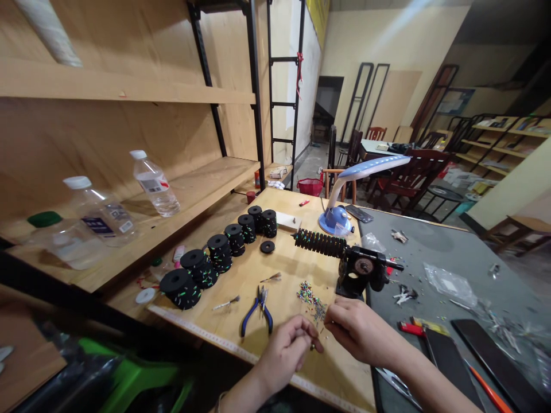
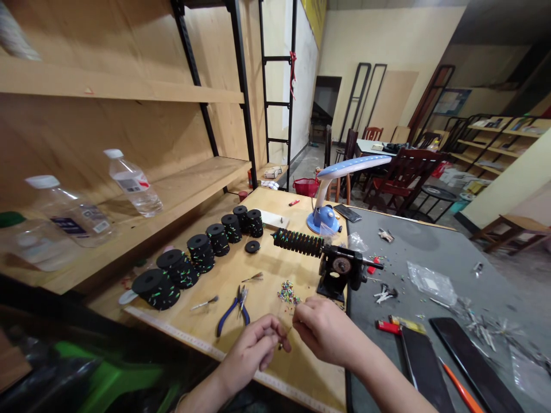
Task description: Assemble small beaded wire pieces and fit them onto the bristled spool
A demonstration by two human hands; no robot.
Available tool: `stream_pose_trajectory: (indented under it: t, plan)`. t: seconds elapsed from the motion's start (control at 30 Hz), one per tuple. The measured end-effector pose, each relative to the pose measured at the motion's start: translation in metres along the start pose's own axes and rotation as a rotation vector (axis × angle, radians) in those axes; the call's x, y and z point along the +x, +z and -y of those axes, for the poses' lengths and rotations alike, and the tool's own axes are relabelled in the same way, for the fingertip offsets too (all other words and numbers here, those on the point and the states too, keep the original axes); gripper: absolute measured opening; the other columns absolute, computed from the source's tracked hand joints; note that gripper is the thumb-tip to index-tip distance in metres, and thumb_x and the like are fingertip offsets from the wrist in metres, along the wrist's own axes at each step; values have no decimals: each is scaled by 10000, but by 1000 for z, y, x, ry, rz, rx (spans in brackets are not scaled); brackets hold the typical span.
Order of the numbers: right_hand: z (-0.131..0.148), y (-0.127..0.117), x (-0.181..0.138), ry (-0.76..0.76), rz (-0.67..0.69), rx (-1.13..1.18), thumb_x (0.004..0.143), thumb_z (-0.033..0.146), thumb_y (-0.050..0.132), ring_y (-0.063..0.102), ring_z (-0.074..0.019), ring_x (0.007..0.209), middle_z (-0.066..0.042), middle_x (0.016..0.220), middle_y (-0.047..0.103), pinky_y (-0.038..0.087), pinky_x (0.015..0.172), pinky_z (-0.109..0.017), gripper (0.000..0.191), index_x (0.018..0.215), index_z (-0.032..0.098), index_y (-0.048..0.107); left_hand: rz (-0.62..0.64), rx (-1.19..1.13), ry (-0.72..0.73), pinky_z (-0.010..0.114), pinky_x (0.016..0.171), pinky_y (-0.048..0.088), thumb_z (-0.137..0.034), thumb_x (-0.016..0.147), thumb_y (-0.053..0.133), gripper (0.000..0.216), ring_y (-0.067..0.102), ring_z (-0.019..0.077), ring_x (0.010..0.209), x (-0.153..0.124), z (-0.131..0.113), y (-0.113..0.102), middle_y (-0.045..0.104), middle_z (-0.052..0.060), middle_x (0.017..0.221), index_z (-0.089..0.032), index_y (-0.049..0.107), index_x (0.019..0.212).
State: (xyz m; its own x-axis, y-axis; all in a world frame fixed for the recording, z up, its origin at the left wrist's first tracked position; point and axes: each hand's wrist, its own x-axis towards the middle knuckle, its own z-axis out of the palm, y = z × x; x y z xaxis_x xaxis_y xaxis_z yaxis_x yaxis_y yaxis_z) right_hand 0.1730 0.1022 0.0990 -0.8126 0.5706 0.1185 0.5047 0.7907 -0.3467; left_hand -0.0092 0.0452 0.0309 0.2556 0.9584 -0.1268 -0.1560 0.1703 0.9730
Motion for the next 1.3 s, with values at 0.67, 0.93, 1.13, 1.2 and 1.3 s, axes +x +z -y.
stream_pose_trajectory:
  t: [0.67, 0.93, 1.13, 1.2, 1.3]
  plan:
    - [0, 2, 1, 13, 13, -9, 835, 88, 468, 551, -163, 633, -49, 695, 625, 353, 566, -250, 143, 790, 183, 565, -43, 75, -4, 207, 440, 248, -320, 821, 594, 177, 324, 77, 447, 1, -1, 0, 406, -71, 531, -168, 584, 732]
    - [0, 2, 4, -3, 13, -4, 853, 105, 499, 598, -166, 665, -50, 694, 666, 370, 594, -245, 150, 857, 183, 627, 1, -16, 8, 204, 444, 256, -418, 831, 577, 267, 338, 78, 472, 5, 0, 3, 420, -65, 594, -186, 488, 735]
    - [-2, 5, 4, 9, -19, -26, 796, 81, 512, 559, -150, 579, -24, 624, 632, 336, 549, -244, 156, 812, 186, 627, -40, 85, 82, 219, 492, 248, -366, 867, 545, 248, 302, 95, 538, 4, -3, 5, 344, -70, 591, -181, 482, 714]
    - [-2, 5, 3, 8, -37, -16, 780, 74, 511, 552, -146, 573, -15, 617, 620, 332, 546, -239, 160, 801, 191, 620, -36, 68, 91, 222, 496, 247, -360, 875, 526, 238, 297, 96, 539, 4, -3, 5, 345, -69, 593, -181, 481, 724]
    - [-2, 6, 2, 5, -59, -3, 759, 63, 502, 534, -141, 560, -5, 601, 601, 329, 542, -234, 167, 779, 192, 606, -12, -3, 70, 222, 484, 236, -341, 868, 518, 192, 296, 95, 521, 4, 0, 5, 346, -75, 580, -178, 500, 769]
